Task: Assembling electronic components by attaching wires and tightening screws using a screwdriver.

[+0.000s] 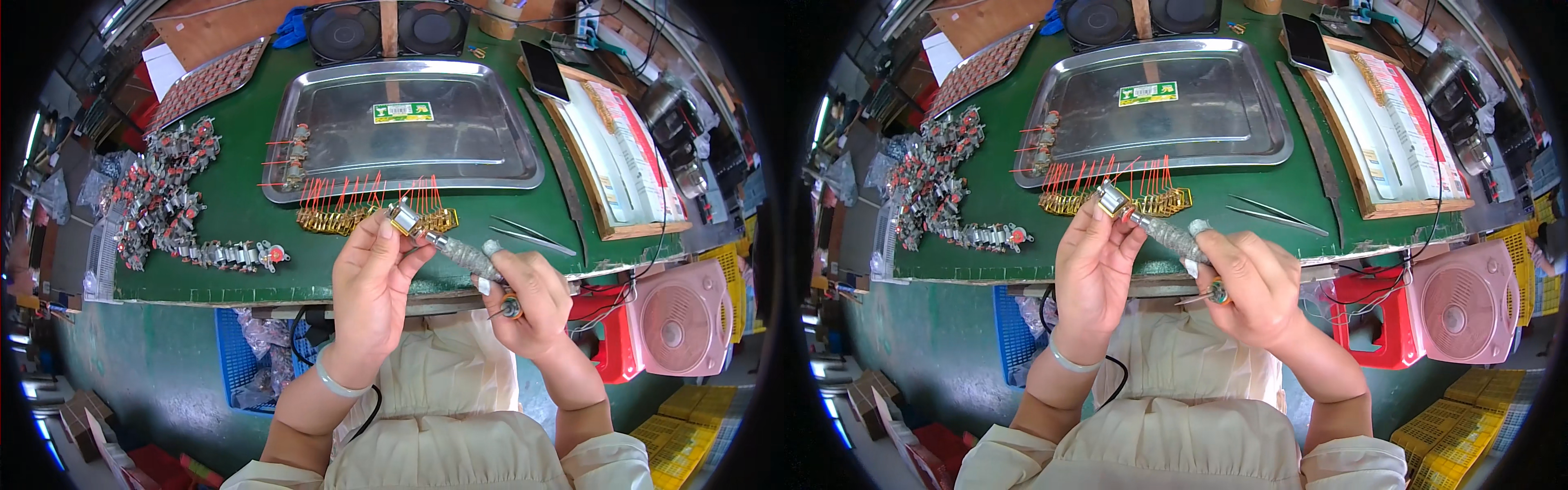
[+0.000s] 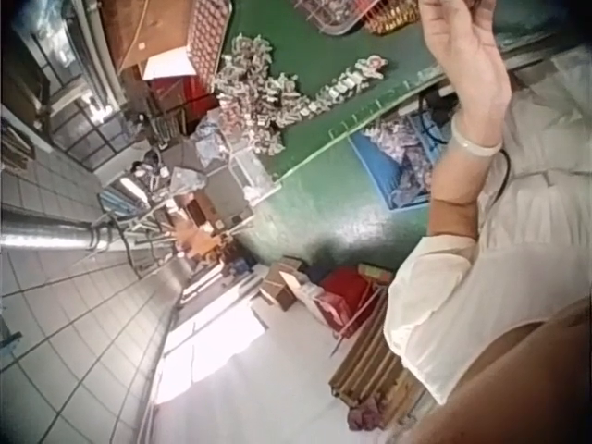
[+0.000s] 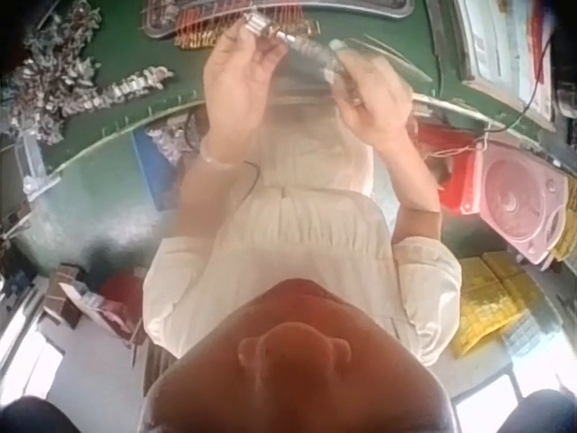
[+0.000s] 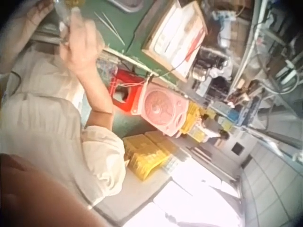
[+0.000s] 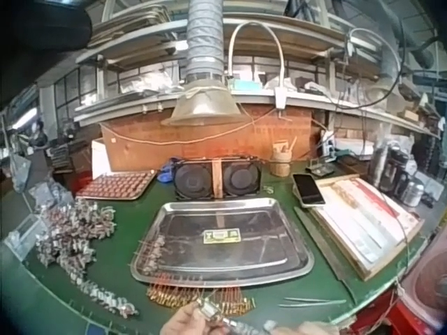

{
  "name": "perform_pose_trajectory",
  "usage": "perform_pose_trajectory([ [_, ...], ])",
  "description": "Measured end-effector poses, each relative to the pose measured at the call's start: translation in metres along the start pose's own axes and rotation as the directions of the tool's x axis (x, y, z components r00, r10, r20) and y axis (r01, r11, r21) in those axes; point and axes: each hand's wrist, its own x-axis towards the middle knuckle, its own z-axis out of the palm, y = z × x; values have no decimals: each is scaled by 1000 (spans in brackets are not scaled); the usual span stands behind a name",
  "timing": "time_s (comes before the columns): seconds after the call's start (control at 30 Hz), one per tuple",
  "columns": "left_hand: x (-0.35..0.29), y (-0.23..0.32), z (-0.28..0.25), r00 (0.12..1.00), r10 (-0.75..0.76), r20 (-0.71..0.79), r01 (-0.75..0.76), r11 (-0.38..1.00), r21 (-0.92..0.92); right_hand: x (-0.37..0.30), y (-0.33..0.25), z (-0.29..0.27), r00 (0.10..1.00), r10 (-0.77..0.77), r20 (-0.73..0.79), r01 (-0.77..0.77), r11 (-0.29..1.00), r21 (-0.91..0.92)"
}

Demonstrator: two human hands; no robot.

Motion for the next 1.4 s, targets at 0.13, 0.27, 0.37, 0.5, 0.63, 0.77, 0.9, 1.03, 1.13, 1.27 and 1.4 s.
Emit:
perform_pose_trajectory([
  [0.13,0,-3,0,998,55,-26,-54,998,10,0,-5,6,997,78,0,-78,997,20],
  [0.27,0,-1,0,990,144,-14,-143,988,52,4,-12,-3,805,523,279,-593,703,394],
  [0.37,0,0,1,980,199,-5,-198,976,87,14,-17,-5,537,661,524,-833,317,454],
  [0.5,0,-2,1,974,226,25,-227,964,141,7,-20,1,831,514,213,-556,782,282],
  [0.63,-1,2,3,977,193,87,-206,962,177,12,-3,-13,451,525,722,-810,-98,578],
  [0.77,-1,1,6,980,173,100,-187,970,156,12,1,-21,421,494,761,-823,-144,549],
  [0.9,2,5,-5,977,178,116,-197,964,181,19,25,-42,768,567,296,-602,797,36],
  [1.03,3,12,-5,978,146,149,-176,961,214,10,57,-75,787,550,279,-389,793,-469],
  [1.13,5,14,-4,985,103,140,-135,962,239,12,57,-77,770,550,323,-353,789,-502],
  [1.27,6,16,-10,985,-39,169,22,995,102,28,40,-58,758,467,455,-321,875,-363],
  [1.4,5,20,-9,978,-89,189,77,994,72,22,50,-51,762,361,538,-130,899,-419],
])
